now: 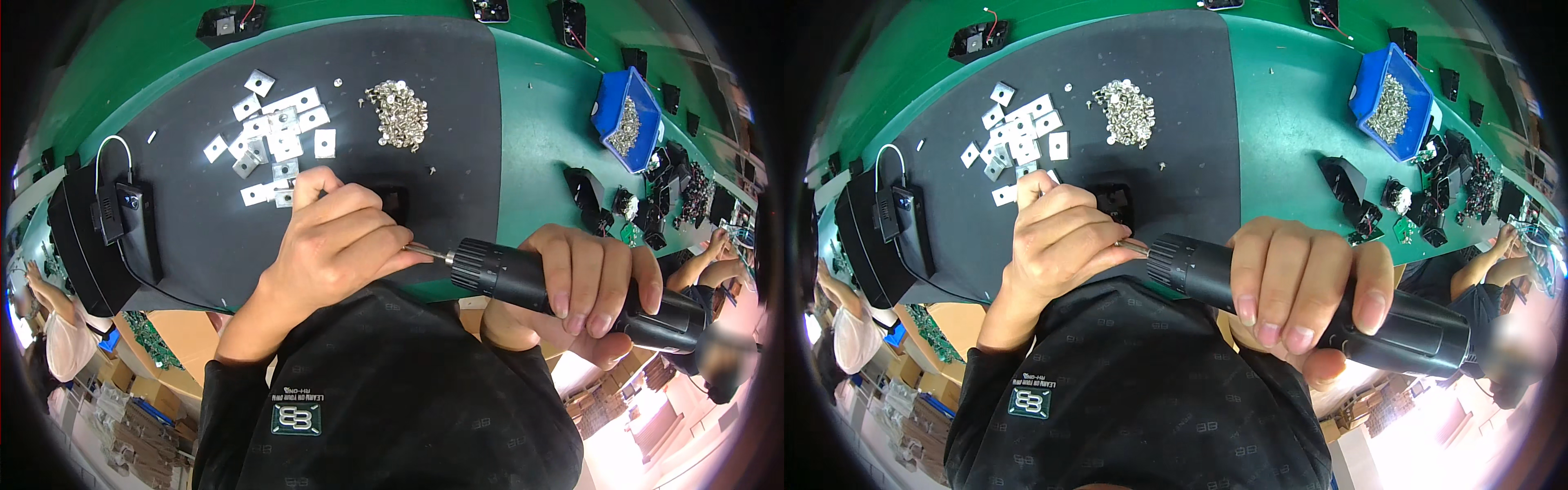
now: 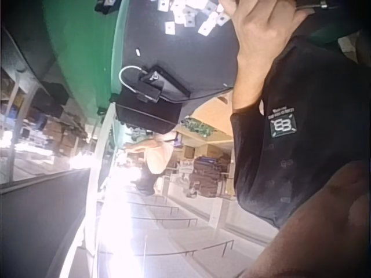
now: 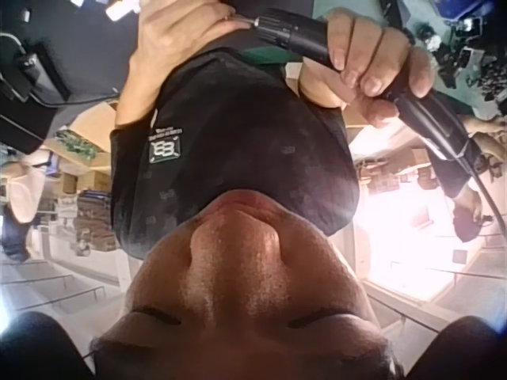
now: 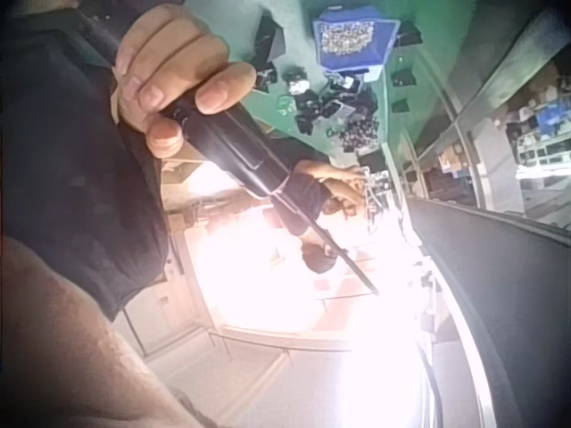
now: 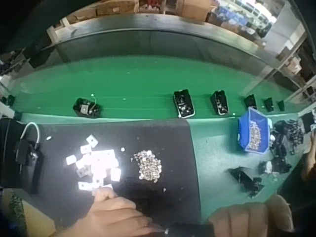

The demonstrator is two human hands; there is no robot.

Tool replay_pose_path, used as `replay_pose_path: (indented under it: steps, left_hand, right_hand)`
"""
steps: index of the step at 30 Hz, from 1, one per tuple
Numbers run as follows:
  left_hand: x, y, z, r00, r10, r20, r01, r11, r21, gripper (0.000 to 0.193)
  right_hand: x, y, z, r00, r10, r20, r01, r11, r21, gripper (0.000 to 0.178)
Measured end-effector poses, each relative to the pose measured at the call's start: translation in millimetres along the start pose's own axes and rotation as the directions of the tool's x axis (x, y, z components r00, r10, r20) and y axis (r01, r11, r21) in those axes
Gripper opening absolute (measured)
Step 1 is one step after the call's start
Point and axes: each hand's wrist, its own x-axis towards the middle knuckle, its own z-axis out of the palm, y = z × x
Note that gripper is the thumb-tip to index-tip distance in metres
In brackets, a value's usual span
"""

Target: The recorder assembles electronic components by placing small metal parts onto a plastic housing and securing them with an electric screwdriver.

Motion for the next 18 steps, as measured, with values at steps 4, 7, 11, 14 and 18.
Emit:
replay_pose_path:
  steps: [4, 7, 11, 14, 18]
  left_hand:
    - [2, 6, -3, 1.0, 0.017, 0.022, -0.018, 0.998, 0.063, 0.026]
    - [1, 4, 3, 1.0, 0.017, 0.008, -0.017, 0.998, 0.065, 0.025]
    - [-2, 5, 6, 0.999, 0.01, -0.052, -0.003, 0.993, 0.122, 0.025]
    - [-3, 6, 7, 1.0, -0.018, -0.022, 0.021, 0.992, 0.122, 0.025]
    - [-5, 4, 9, 0.998, -0.009, -0.07, 0.016, 0.996, 0.088, 0.027]
  right_hand:
    - [3, -2, -1, 0.999, -0.025, 0.024, 0.024, 0.999, 0.035, 0.036]
    - [2, -3, 0, 0.999, -0.016, 0.031, 0.017, 1.0, -0.01, 0.041]
    - [-3, 4, 5, 1.0, -0.026, -0.002, 0.026, 0.999, -0.039, 0.042]
    - [-1, 3, 11, 0.993, 0.015, -0.113, -0.011, 0.999, 0.037, 0.04]
    - [-4, 6, 15, 0.984, -0.018, -0.178, 0.023, 0.999, 0.025, 0.04]
